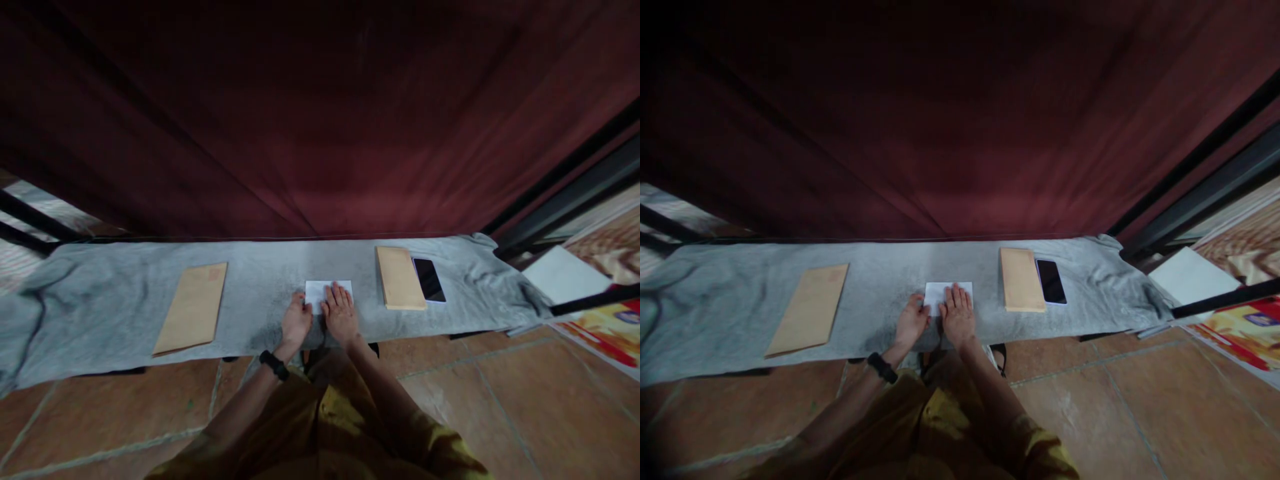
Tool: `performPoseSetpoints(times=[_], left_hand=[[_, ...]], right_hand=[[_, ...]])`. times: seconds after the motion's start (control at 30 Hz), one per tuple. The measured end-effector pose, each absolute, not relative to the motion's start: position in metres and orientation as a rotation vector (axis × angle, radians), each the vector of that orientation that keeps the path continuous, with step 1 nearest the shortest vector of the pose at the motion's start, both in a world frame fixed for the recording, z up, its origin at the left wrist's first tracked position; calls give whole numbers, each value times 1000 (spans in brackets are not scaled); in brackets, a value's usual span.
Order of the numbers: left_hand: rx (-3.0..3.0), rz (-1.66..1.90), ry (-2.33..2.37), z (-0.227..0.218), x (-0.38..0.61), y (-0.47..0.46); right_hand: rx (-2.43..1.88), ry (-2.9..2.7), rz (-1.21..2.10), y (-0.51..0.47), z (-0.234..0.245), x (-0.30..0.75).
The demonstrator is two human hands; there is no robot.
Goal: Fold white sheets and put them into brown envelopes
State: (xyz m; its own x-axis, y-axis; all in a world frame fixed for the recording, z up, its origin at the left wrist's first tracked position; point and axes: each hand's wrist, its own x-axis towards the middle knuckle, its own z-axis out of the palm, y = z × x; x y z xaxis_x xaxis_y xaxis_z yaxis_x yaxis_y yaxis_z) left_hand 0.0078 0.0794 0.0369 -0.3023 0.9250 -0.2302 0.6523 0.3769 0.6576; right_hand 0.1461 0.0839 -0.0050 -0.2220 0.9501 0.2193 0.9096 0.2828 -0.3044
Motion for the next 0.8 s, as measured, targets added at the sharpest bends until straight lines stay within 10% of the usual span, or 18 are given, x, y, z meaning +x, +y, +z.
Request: performPoseSetpoints(times=[0.33,0.8], left_hand=[[1863,148,2210,55,10,71],[2413,523,1812,-2,35,91]], right_hand=[[-1714,-2193,-8,88,-15,163],[-1724,-2249,-3,87,-11,166]])
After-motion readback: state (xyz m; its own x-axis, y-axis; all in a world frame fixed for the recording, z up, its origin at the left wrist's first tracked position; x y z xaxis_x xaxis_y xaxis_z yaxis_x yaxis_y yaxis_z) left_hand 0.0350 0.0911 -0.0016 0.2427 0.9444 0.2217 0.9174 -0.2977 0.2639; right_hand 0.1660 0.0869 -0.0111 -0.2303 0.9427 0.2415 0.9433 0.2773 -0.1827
